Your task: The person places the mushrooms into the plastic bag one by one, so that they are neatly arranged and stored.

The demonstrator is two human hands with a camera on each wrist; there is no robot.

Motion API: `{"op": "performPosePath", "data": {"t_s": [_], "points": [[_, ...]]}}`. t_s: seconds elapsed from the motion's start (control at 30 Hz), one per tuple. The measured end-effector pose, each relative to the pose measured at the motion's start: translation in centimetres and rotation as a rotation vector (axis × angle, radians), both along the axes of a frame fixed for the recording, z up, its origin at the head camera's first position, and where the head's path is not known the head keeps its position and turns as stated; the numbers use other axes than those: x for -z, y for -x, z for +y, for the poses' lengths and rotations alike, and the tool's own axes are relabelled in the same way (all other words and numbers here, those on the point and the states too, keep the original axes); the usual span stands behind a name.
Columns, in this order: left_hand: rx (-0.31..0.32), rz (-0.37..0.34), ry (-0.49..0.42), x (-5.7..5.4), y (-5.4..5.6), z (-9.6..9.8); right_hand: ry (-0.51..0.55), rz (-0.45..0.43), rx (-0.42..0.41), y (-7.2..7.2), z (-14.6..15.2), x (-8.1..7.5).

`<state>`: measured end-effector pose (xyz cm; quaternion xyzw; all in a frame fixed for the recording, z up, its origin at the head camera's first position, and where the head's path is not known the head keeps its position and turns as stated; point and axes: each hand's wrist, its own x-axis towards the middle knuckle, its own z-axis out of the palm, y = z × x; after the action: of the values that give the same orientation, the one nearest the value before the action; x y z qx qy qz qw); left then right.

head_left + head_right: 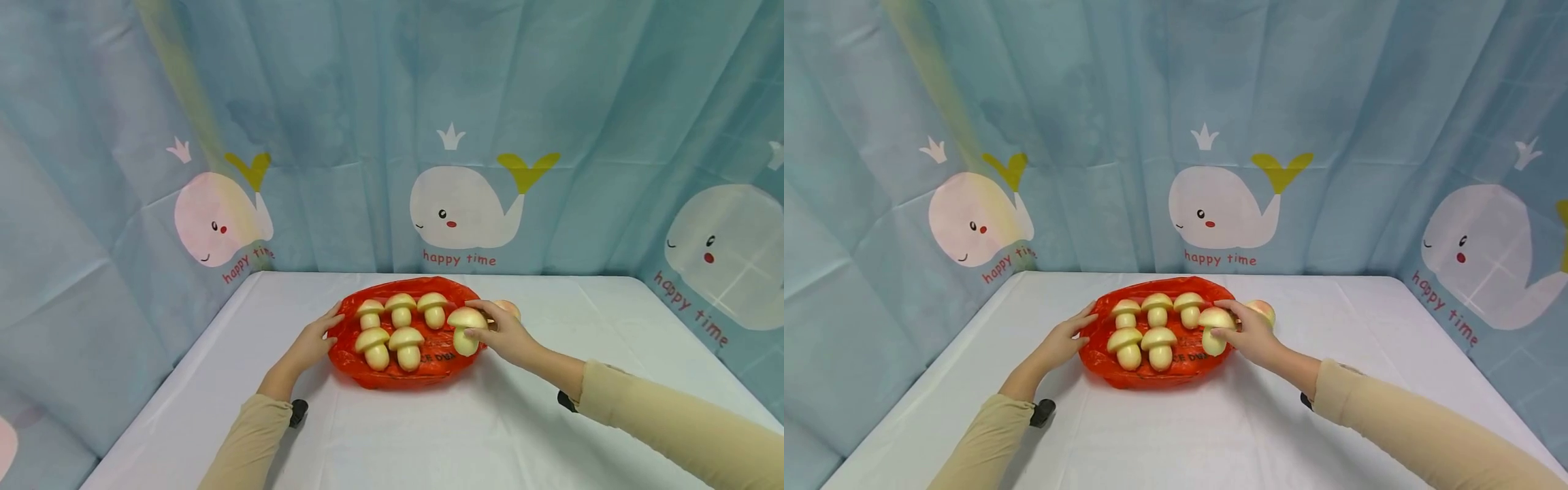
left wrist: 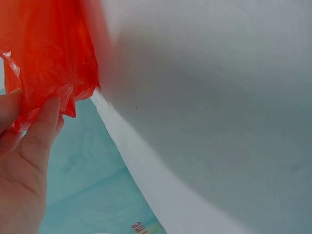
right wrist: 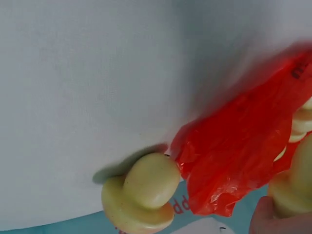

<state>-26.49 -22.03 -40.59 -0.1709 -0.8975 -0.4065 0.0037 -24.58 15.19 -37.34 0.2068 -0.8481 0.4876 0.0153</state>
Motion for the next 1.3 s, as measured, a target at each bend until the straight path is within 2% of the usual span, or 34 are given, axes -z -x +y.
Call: {"op": "performPosePath", "data": {"t_s": [0.17,0.27,0.6,0.87,0.97,1.3], "points": [[-0.004,-0.002,0.003,-0.1,0.0,0.0,-0.14,0.024,0.004,0.8,-1.1,-0.1],[0.0,0.006,0.007,0.0,0.1,0.0,-0.188,0.0,0.001,1.1,-1.8,-0.1],[-0.014,-0.024,-0.008,0.3,0.3,0.0,-0.239,-0.002,0.015,1.6,-3.9,1.1],[-0.005,-0.003,-0.007,0.2,0.1,0.1,-0.317,-0.088,0.066,1.9,-5.0,1.9],[-0.01,-0.01,-0.012,0.2,0.1,0.1,-0.317,-0.126,0.081,2.0,-5.1,2.2],[-0.011,-0.007,-0.007,0.2,0.1,0.1,-0.307,-0.133,0.062,2.2,-5.0,2.3]]}}
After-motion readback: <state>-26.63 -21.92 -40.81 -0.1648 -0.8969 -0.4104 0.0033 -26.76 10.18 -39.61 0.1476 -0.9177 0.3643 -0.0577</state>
